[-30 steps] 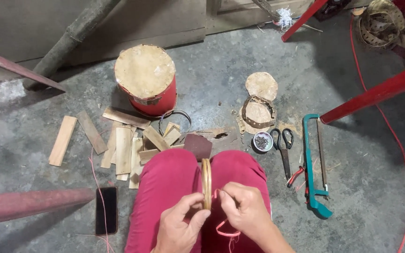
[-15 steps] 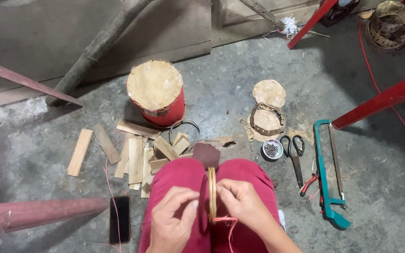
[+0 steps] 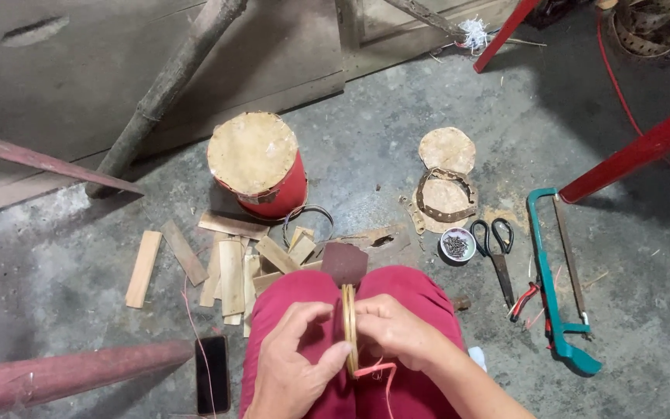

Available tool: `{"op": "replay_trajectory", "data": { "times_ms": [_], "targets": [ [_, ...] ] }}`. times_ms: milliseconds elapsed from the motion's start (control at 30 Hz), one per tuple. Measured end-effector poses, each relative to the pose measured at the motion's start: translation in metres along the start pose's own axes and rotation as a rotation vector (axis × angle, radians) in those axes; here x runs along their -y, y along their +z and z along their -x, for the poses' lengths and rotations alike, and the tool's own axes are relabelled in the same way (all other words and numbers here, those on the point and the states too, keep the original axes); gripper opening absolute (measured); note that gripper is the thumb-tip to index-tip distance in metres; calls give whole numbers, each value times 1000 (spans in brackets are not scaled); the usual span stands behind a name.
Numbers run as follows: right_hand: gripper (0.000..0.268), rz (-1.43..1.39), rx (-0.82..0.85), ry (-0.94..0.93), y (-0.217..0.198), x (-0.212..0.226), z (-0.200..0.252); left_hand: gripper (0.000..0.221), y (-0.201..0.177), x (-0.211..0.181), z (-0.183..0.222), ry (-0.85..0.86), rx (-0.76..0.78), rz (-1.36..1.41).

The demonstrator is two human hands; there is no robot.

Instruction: Wrapping a thin rattan or wooden strip around a circular instrument hoop

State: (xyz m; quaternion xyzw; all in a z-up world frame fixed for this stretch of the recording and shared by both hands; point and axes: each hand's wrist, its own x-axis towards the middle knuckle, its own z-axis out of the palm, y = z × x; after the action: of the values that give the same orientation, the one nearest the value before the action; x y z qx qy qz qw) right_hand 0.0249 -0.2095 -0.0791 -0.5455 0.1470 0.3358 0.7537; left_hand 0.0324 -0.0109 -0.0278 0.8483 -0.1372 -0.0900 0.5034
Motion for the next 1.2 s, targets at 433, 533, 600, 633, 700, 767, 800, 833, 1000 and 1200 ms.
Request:
{"op": "replay_trajectory", "data": {
  "times_ms": [433, 533, 600, 633, 700, 767, 800, 833, 1000, 1200],
  "targets": [
    [24, -14, -74, -138, -5, -19, -5, 36, 7, -21, -8, 132, -10, 44],
    [26, 118, -159, -218, 1, -17, -3, 43, 4, -15, -5, 144, -2, -2],
    [26, 131, -200, -215, 3, -16, 0, 49, 1, -14, -3, -25, 111, 82],
    [26, 131, -200, -215, 6, -13, 0, 49, 2, -10, -2, -24, 111, 81],
    [26, 215, -229, -174, 12, -9, 1, 51, 3, -3, 3, -150, 101, 177],
    [27, 201, -218, -170, 12, -9, -2, 57, 4, -2, 6, -227, 111, 214],
    [28, 190, -208, -165, 12, -8, -3, 63, 4, -1, 7, -305, 119, 254],
    [28, 188, -209, -168, 10, -7, -3, 63, 5, 4, 8, -302, 120, 251],
    [28, -141, 132, 20, 4, -7, 1, 70, 2, 15, 11, -420, 204, 639],
    [28, -93, 105, -49, 12, -14, -7, 46, -3, 20, 18, -294, 142, 368]
  ]
}}
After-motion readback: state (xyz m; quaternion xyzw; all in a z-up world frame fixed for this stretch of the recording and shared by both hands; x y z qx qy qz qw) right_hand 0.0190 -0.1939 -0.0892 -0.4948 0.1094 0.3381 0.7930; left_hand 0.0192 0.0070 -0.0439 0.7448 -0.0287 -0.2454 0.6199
